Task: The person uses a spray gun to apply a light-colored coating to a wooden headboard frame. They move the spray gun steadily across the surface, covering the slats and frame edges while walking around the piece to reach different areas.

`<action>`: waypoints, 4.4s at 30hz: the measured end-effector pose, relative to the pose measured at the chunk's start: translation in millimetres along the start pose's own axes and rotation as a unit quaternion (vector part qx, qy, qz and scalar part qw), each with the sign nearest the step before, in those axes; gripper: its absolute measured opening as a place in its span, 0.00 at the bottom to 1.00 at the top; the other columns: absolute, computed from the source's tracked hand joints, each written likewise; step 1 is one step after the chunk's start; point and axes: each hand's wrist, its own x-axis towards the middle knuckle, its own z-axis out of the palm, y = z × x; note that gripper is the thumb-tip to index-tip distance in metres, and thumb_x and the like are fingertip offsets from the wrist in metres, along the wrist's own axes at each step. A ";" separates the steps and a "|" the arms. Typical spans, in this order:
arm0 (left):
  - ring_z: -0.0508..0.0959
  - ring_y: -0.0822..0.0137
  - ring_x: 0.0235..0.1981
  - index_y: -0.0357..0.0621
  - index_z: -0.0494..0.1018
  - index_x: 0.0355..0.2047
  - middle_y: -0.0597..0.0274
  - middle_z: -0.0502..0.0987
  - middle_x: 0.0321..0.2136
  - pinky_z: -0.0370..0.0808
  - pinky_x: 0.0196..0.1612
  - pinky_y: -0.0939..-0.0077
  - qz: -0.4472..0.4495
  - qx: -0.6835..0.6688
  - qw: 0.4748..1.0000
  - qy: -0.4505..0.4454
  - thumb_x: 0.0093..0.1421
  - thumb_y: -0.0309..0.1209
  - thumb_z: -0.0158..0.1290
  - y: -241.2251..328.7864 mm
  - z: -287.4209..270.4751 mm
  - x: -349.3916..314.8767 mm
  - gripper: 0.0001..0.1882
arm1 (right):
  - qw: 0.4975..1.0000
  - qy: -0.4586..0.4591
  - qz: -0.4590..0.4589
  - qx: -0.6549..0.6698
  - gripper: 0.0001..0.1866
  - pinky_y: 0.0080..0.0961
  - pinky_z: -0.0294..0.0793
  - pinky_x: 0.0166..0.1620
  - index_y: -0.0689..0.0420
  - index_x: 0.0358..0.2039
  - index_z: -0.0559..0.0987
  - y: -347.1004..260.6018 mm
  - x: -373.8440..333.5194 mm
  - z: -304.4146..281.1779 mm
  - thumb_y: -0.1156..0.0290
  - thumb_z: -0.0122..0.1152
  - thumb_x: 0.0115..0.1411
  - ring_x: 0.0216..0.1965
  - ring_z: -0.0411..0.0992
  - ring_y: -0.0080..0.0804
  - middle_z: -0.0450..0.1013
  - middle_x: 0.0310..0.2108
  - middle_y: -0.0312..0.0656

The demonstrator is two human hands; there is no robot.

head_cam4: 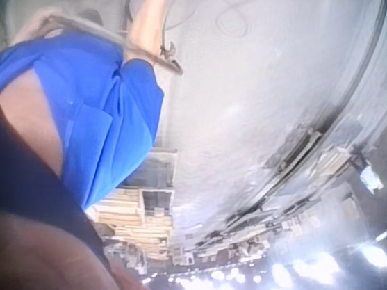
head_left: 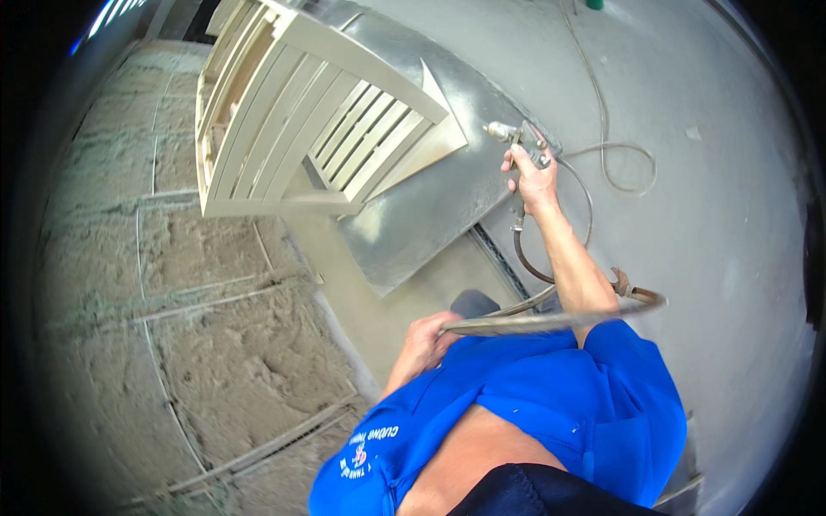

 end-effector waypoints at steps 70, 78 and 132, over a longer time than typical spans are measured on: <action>0.80 0.44 0.49 0.46 0.80 0.47 0.47 0.83 0.40 0.75 0.50 0.48 0.118 0.021 0.957 -0.263 0.61 0.35 0.61 238.1 43.5 892.6 0.14 | 0.965 0.049 -0.084 -0.244 0.23 0.16 0.69 0.19 0.57 0.64 0.68 -398.0 668.8 -195.9 0.66 0.57 0.72 0.34 0.77 0.25 0.76 0.37 0.39; 0.80 0.45 0.50 0.46 0.78 0.44 0.50 0.82 0.41 0.74 0.50 0.47 0.154 0.040 0.925 -0.345 0.63 0.32 0.60 194.1 42.6 902.9 0.11 | 0.957 0.154 -0.097 -0.226 0.25 0.16 0.69 0.20 0.56 0.68 0.67 -350.1 635.2 -209.5 0.66 0.56 0.73 0.36 0.75 0.25 0.75 0.38 0.40; 0.81 0.48 0.48 0.45 0.79 0.45 0.55 0.81 0.46 0.79 0.51 0.60 0.234 -0.116 0.965 0.002 0.59 0.17 0.57 246.2 101.0 962.0 0.14 | 0.940 0.003 -0.230 -0.252 0.33 0.16 0.70 0.21 0.59 0.71 0.64 -480.6 773.1 -223.1 0.69 0.62 0.68 0.33 0.76 0.26 0.77 0.39 0.42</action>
